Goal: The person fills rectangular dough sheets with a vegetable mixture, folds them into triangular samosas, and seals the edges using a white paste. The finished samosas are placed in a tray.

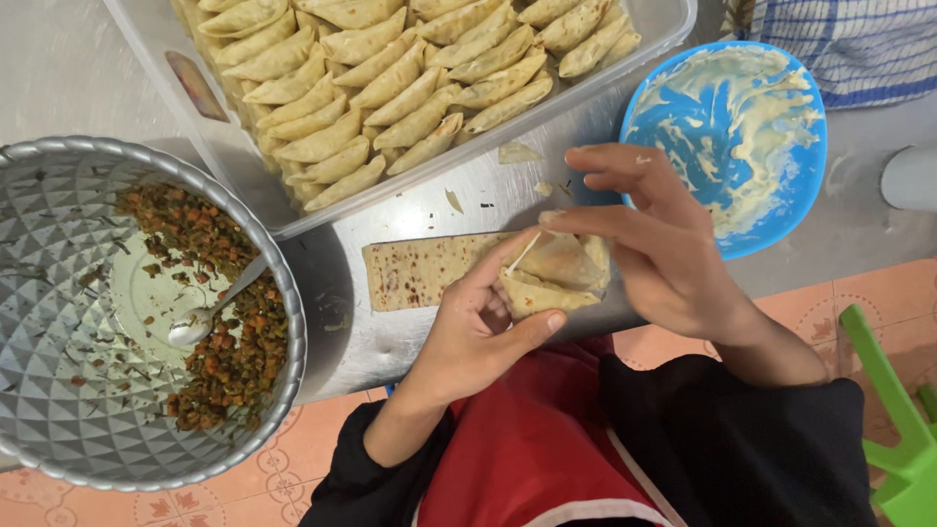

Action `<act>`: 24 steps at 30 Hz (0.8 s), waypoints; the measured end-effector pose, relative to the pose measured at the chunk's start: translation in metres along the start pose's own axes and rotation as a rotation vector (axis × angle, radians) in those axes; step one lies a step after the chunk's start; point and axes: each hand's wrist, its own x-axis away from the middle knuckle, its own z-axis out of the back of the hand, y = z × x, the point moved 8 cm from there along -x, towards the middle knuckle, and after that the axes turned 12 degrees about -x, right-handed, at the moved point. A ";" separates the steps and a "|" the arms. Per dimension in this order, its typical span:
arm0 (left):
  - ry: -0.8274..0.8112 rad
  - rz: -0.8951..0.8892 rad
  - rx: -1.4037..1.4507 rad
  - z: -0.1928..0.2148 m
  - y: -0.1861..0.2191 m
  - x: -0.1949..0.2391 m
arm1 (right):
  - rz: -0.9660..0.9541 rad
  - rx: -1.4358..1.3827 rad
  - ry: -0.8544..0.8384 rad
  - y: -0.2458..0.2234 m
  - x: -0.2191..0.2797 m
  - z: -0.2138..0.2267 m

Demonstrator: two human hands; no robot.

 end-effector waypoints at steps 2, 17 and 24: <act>-0.020 -0.032 0.194 0.000 0.002 0.001 | 0.055 0.078 0.038 0.002 0.004 -0.002; -0.024 -0.127 0.436 0.003 0.009 0.001 | -0.105 -0.511 0.385 0.032 0.083 -0.016; 0.015 -0.155 0.664 -0.002 0.011 -0.006 | -0.035 -0.197 0.347 0.022 0.071 -0.058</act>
